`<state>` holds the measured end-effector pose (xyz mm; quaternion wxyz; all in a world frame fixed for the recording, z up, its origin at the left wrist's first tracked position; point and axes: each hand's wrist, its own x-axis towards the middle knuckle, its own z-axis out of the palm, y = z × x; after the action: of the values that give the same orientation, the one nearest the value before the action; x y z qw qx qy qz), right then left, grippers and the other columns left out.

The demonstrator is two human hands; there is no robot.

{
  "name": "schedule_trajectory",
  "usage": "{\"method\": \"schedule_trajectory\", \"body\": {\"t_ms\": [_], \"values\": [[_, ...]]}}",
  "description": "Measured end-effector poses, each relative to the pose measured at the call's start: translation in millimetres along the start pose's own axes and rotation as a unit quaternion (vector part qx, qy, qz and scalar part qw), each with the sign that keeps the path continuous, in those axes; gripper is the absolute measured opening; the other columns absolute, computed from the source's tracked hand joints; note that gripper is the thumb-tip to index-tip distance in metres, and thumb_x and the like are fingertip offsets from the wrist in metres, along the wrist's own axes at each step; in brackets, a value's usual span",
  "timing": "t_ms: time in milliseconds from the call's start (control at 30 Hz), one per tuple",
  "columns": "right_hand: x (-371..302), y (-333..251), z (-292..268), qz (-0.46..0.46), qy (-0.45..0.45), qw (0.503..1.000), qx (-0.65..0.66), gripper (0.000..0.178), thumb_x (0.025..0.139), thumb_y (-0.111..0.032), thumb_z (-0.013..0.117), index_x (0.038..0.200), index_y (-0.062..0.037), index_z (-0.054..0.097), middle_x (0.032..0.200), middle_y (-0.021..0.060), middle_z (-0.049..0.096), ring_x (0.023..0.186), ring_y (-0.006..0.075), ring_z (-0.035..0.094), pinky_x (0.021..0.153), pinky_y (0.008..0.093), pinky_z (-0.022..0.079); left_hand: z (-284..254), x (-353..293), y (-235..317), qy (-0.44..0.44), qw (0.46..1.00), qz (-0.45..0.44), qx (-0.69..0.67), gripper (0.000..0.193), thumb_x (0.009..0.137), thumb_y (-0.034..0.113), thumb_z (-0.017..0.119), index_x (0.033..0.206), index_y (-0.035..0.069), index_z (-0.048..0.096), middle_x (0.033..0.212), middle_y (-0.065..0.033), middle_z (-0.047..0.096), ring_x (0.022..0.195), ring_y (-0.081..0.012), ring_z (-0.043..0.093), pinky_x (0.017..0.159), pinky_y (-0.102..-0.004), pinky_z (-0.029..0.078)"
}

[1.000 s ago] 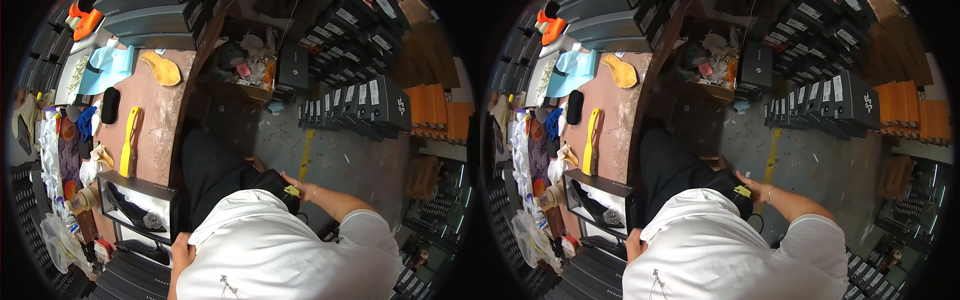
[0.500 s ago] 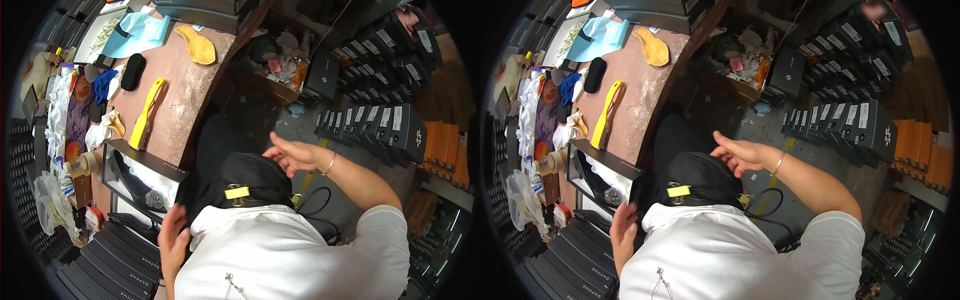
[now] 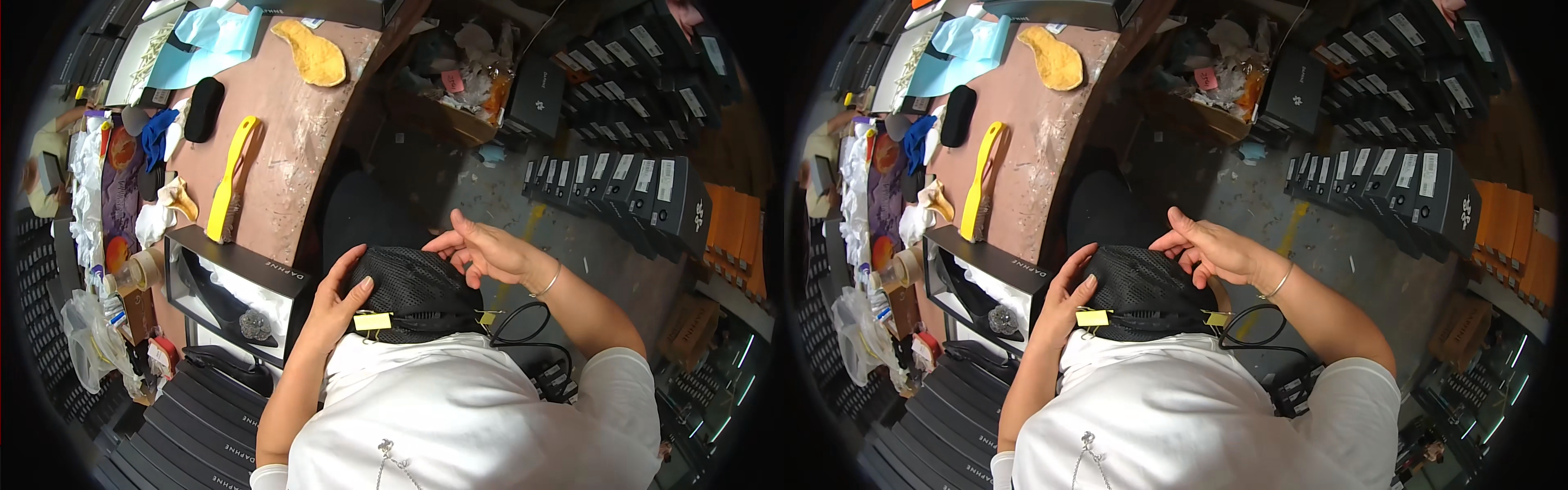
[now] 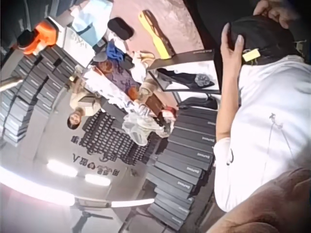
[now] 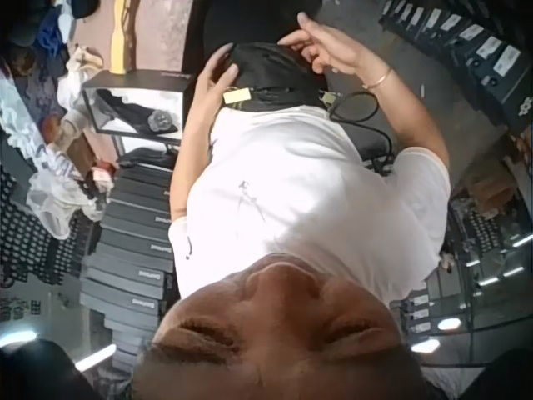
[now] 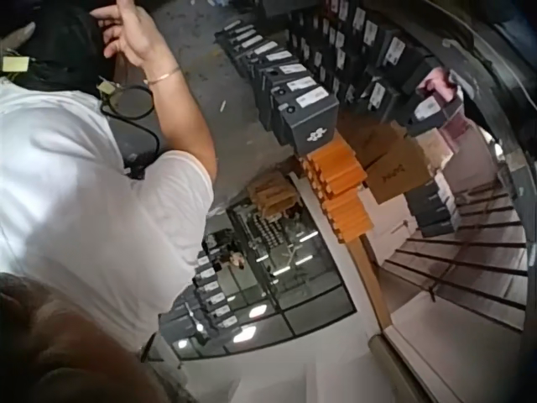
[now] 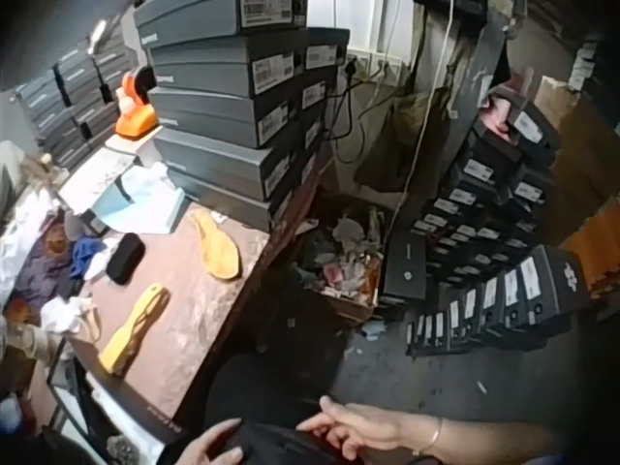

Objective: Packing a pair of black high-heeled shoes into a shoe box using tissue paper and protective inserts.

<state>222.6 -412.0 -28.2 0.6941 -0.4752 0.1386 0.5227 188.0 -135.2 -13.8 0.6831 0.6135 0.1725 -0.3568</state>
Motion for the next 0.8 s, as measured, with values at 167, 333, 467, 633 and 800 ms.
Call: {"method": "schedule_trajectory", "body": {"t_ms": [167, 333, 467, 633, 800], "values": [[-3, -7, 7, 0.0, -0.013, 1.0, -0.022, 0.094, 0.09, -0.075, 0.029, 0.123, 0.0082, 0.058, 0.104, 0.0103, 0.056, 0.071, 0.0087, 0.051, 0.053, 0.0219, 0.05, 2, -10, 2, 0.017, 0.999, 0.039, -0.014, 0.059, 0.087, 0.013, 0.071, 0.139, 0.002, 0.046, 0.13, -0.012, 0.054, 0.121, -0.0185, 0.05, 0.106, -0.0295, 0.037], [-1, -10, 8, 0.0, -0.021, 0.999, -0.039, 0.094, 0.09, -0.076, 0.029, 0.122, 0.007, 0.059, 0.102, 0.0097, 0.057, 0.07, 0.0084, 0.051, 0.053, 0.0223, 0.051, 3, -14, 4, 0.023, 0.999, 0.036, -0.023, 0.059, 0.087, 0.014, 0.072, 0.139, 0.002, 0.046, 0.13, -0.0121, 0.054, 0.12, -0.0188, 0.051, 0.105, -0.03, 0.038], [2, -10, 6, 0.004, -0.021, 0.999, -0.031, 0.09, 0.091, -0.073, 0.033, 0.122, 0.0066, 0.06, 0.104, 0.0107, 0.057, 0.071, 0.0094, 0.052, 0.055, 0.023, 0.052, -5, -12, -6, 0.03, 0.998, 0.053, 0.019, 0.058, 0.088, 0.019, 0.07, 0.138, 0.002, 0.047, 0.137, -0.0143, 0.05, 0.128, -0.0224, 0.045, 0.109, -0.0329, 0.034], [14, 1, -12, -0.054, 0.146, 0.977, -0.148, 0.054, 0.096, -0.049, 0.053, 0.111, 0.001, 0.066, 0.103, 0.0107, 0.063, 0.073, 0.0166, 0.058, 0.062, 0.0274, 0.053, -26, -8, -5, 0.03, 0.973, 0.162, 0.164, 0.055, 0.094, 0.032, 0.061, 0.138, 0.003, 0.048, 0.144, -0.0163, 0.044, 0.136, -0.0271, 0.04, 0.11, -0.0356, 0.031], [-28, -18, -26, 0.053, 0.024, 0.866, -0.496, 0.041, 0.085, -0.044, 0.071, 0.086, -0.003, 0.068, 0.073, 0.0044, 0.065, 0.068, 0.0127, 0.06, 0.062, 0.0289, 0.049, -24, -28, 9, -0.046, 0.934, 0.208, 0.287, 0.063, 0.084, 0.032, 0.073, 0.134, 0.0, 0.051, 0.135, -0.0216, 0.051, 0.126, -0.035, 0.049, 0.106, -0.0388, 0.039]]}}
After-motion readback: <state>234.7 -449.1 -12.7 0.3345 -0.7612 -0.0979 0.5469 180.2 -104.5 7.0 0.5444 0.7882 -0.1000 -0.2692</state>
